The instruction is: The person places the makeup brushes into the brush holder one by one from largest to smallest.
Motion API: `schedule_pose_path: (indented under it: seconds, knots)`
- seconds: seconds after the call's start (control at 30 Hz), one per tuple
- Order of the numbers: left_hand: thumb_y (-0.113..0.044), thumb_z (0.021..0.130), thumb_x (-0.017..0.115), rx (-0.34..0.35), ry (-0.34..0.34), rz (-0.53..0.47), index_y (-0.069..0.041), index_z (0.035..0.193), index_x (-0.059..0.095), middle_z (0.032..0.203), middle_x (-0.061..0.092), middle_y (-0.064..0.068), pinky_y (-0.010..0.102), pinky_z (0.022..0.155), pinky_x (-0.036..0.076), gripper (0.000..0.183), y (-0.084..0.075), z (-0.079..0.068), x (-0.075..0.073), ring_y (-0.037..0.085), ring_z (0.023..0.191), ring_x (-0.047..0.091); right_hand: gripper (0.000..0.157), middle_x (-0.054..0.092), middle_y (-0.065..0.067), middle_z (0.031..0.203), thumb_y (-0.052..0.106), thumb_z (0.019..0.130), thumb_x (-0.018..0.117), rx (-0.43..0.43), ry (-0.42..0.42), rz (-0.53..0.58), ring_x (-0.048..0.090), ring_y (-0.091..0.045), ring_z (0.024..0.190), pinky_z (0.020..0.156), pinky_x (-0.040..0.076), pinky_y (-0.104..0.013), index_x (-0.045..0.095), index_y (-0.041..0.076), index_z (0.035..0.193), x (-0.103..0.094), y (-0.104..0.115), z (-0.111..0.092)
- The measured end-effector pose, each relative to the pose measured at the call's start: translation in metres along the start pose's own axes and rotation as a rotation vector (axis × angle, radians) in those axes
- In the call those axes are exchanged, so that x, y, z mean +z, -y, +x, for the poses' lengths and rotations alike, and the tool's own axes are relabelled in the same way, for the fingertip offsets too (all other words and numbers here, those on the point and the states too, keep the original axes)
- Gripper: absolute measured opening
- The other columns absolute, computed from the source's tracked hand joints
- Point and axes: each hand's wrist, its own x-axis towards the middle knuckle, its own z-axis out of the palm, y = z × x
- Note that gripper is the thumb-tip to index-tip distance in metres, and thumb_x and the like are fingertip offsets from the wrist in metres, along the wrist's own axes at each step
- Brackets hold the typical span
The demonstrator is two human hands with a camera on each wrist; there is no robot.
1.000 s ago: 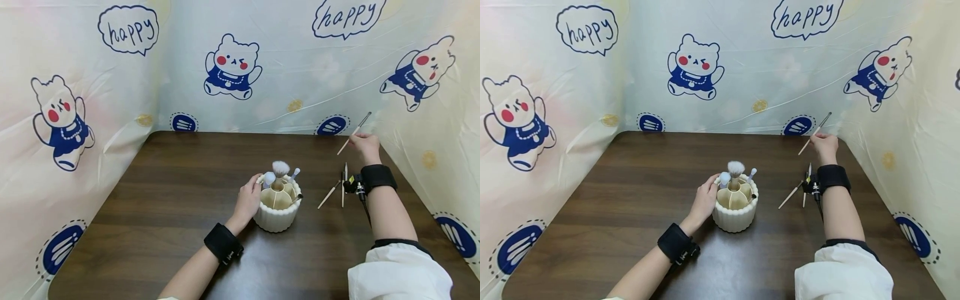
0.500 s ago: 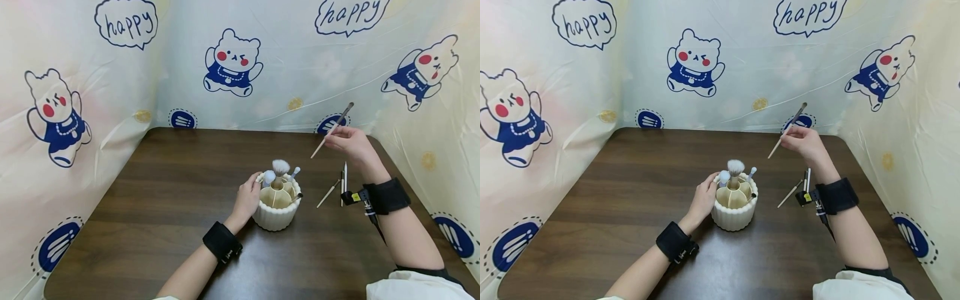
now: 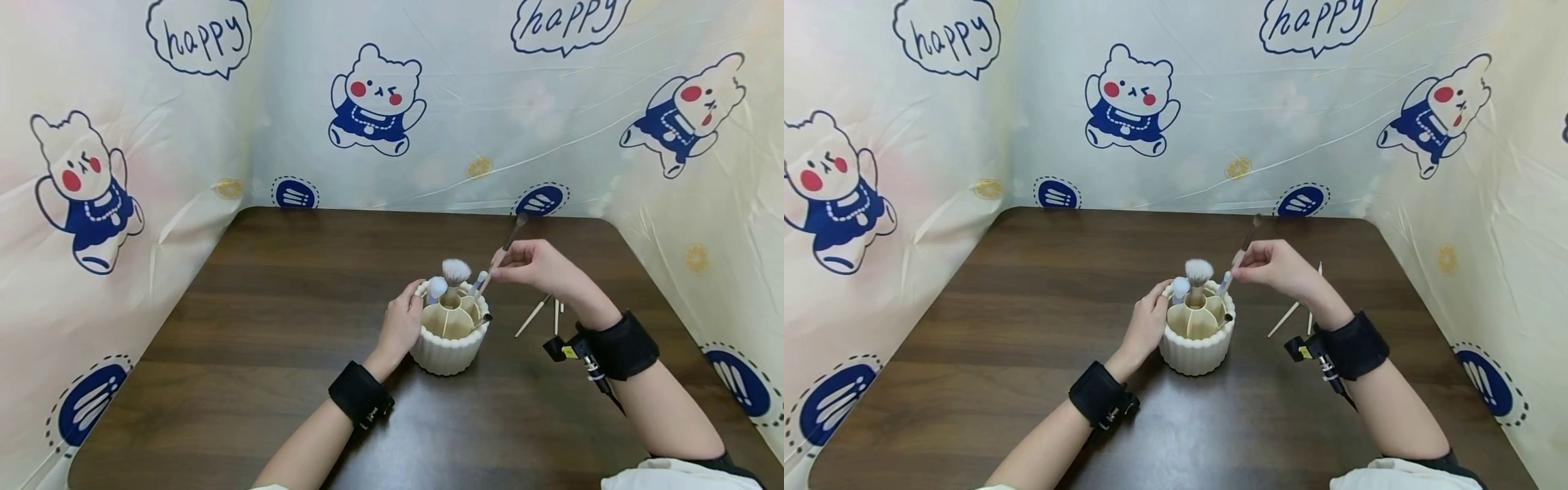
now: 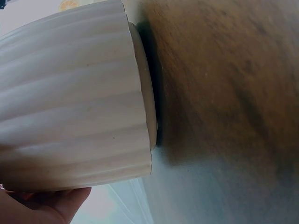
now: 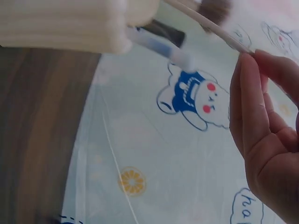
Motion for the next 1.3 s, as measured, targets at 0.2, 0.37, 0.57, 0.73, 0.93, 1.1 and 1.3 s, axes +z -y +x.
schedule_pose_path:
  seconds: [0.2,0.37,0.57,0.73,0.93,1.1,1.3]
  knots:
    - [-0.02,0.099,0.031,0.004,0.004,-0.01,-0.012,0.138,0.051,0.063,0.039,0.001,0.027,0.052,0.029,0.044,0.0,0.0,0.001,0.012,0.046,0.027,0.021,0.07,-0.009,0.086,0.007,0.085,0.067,-0.038,0.068,-0.054,0.062,-0.003,0.076,0.072,0.052,-0.023,0.064,-0.007,0.1,0.015,-0.009,0.001]
    - [-0.02,0.099,0.031,0.004,0.002,-0.014,-0.013,0.137,0.051,0.065,0.04,0.002,0.027,0.053,0.029,0.043,0.0,0.0,0.001,0.013,0.049,0.029,0.015,0.071,-0.014,0.088,0.005,0.084,0.068,-0.075,0.116,-0.108,0.064,-0.002,0.077,0.071,0.052,-0.021,0.067,-0.005,0.094,0.028,-0.016,0.005]
    - [-0.02,0.099,0.032,0.007,-0.001,-0.011,-0.012,0.137,0.052,0.068,0.041,0.002,0.027,0.054,0.03,0.043,0.0,0.0,0.001,0.014,0.051,0.03,0.009,0.073,-0.009,0.08,0.008,0.081,0.071,-0.03,0.123,-0.188,0.062,-0.002,0.07,0.065,0.051,-0.021,0.072,0.0,0.086,0.043,-0.019,0.009]
    - [-0.02,0.1,0.031,0.005,-0.001,-0.01,-0.011,0.137,0.051,0.064,0.038,0.001,0.027,0.053,0.029,0.044,0.001,0.0,0.002,0.012,0.048,0.028,0.005,0.073,-0.006,0.078,0.007,0.079,0.073,-0.024,0.112,-0.238,0.06,-0.005,0.068,0.063,0.049,-0.022,0.072,0.004,0.083,0.051,-0.018,0.008]
    - [-0.02,0.1,0.032,0.01,-0.007,-0.011,-0.011,0.137,0.052,0.067,0.04,0.002,0.027,0.053,0.031,0.043,0.002,0.0,0.002,0.012,0.049,0.03,0.005,0.072,-0.006,0.081,0.004,0.079,0.071,-0.069,0.136,-0.335,0.065,-0.008,0.071,0.064,0.052,-0.023,0.072,0.002,0.084,0.054,-0.016,0.009]
    - [-0.02,0.099,0.033,0.013,-0.009,-0.008,-0.011,0.136,0.052,0.07,0.046,0.004,0.028,0.057,0.034,0.043,0.002,0.0,0.002,0.013,0.051,0.033,0.004,0.072,-0.008,0.083,-0.001,0.08,0.068,-0.12,0.167,-0.407,0.068,-0.012,0.075,0.065,0.053,-0.022,0.071,0.0,0.083,0.055,-0.014,0.012]
    - [-0.021,0.099,0.034,0.025,-0.03,0.011,-0.011,0.135,0.054,0.094,0.063,0.014,0.035,0.075,0.042,0.043,0.001,0.0,0.003,0.019,0.065,0.044,0.007,0.072,-0.01,0.084,-0.004,0.08,0.067,-0.099,0.194,-0.441,0.068,-0.015,0.077,0.065,0.053,-0.024,0.071,0.001,0.084,0.057,-0.012,0.015]
